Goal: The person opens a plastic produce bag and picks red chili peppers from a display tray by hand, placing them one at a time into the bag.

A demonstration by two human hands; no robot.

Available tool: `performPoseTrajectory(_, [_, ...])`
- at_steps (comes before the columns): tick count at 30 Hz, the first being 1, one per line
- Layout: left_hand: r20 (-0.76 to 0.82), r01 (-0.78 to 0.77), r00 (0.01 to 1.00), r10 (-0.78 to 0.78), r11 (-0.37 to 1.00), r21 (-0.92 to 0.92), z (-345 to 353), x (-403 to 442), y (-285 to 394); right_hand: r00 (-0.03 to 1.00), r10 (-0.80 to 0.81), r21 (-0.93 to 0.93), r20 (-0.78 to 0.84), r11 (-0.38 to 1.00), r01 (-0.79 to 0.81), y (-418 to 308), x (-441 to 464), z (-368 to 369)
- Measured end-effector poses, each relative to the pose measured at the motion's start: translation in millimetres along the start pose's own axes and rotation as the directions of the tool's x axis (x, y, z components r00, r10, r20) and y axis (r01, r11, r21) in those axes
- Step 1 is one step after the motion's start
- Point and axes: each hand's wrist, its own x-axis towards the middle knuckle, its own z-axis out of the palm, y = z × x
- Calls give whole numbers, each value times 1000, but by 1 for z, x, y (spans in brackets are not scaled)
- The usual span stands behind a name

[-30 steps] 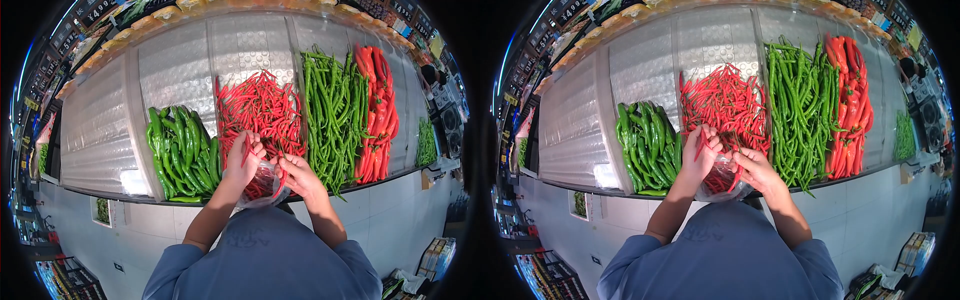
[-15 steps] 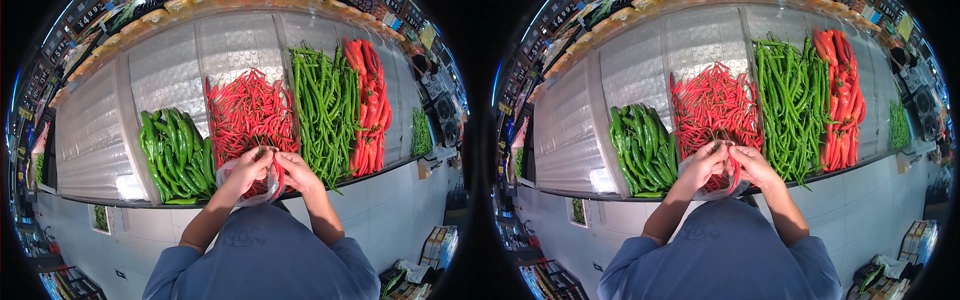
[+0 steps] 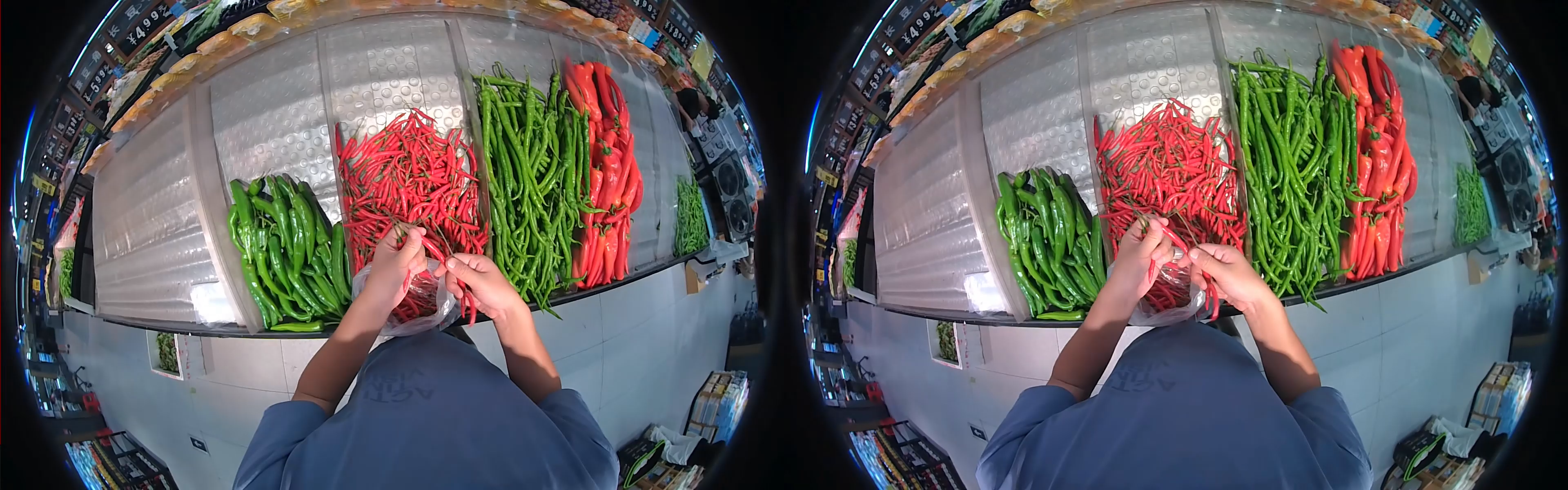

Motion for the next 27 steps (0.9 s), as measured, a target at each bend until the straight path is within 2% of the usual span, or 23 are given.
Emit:
performPoseTrajectory(4, [74, -17, 997, 21, 998, -55, -6, 6, -3, 999, -25, 58, -23, 998, 26, -2, -1, 2])
performPoseTrajectory(9, [-95, -38, 995, 26, 990, -133, -1, 7, 16, 993, -66, 103, -93, 992, 75, -4, -3, -10])
performPoseTrajectory(10, [-120, -42, 992, 24, 988, -152, -3, 7, 19, 983, -106, 142, -152, 982, 128, -4, -4, -7])
performPoseTrajectory(11, [-60, 1, 998, -12, 985, -170, -8, 6, 21, 975, -126, 182, -186, 970, 160, 4, 0, -15])
performPoseTrajectory(14, [92, 172, 984, -155, 959, -227, -24, 2, 12, 930, -246, 135, -273, 947, 291, 1, 2, -14])
performPoseTrajectory(16, [13, 249, 969, -249, 968, -38, -9, -9, 4, 906, -297, 56, -301, 943, 328, -11, -1, -3])
performPoseTrajectory(17, [-35, 288, 957, -287, 956, 54, 2, -15, 1, 876, -357, -47, -325, 931, 362, -7, 3, -2])
performPoseTrajectory(18, [7, 242, 968, -249, 946, 215, 10, -23, -2, 842, -419, -151, -341, 908, 390, 0, 9, -3])
performPoseTrajectory(19, [41, 215, 972, -231, 947, 239, 20, -30, -5, 804, -481, -255, -349, 875, 412, 1, 13, 0])
performPoseTrajectory(21, [15, 183, 975, -222, 835, 519, 36, -41, -1, 793, -476, -349, -381, 868, 353, 0, 10, 6])
performPoseTrajectory(22, [-8, 182, 975, -221, 782, 595, 40, -42, -2, 786, -480, -396, -389, 858, 327, 0, 10, 8])
performPoseTrajectory(23, [82, -31, 996, -38, 705, 709, 35, -39, -12, 780, -486, -443, -396, 844, 301, 0, 10, 11])
performPoseTrajectory(24, [195, -234, 972, 130, 573, 785, 33, -33, -20, 796, -468, -400, -383, 861, 314, -3, 8, 15])
performPoseTrajectory(25, [325, -414, 906, 272, 397, 819, 30, -31, -25, 791, -482, -396, -376, 856, 333, -1, 10, 14])
performPoseTrajectory(26, [207, -253, 967, 147, 485, 837, 25, -38, -29, 786, -495, -393, -370, 850, 351, 3, 12, 12])
performPoseTrajectory(27, [188, -245, 969, 160, 522, 817, 23, -38, -32, 780, -508, -388, -365, 845, 369, 3, 12, 13])
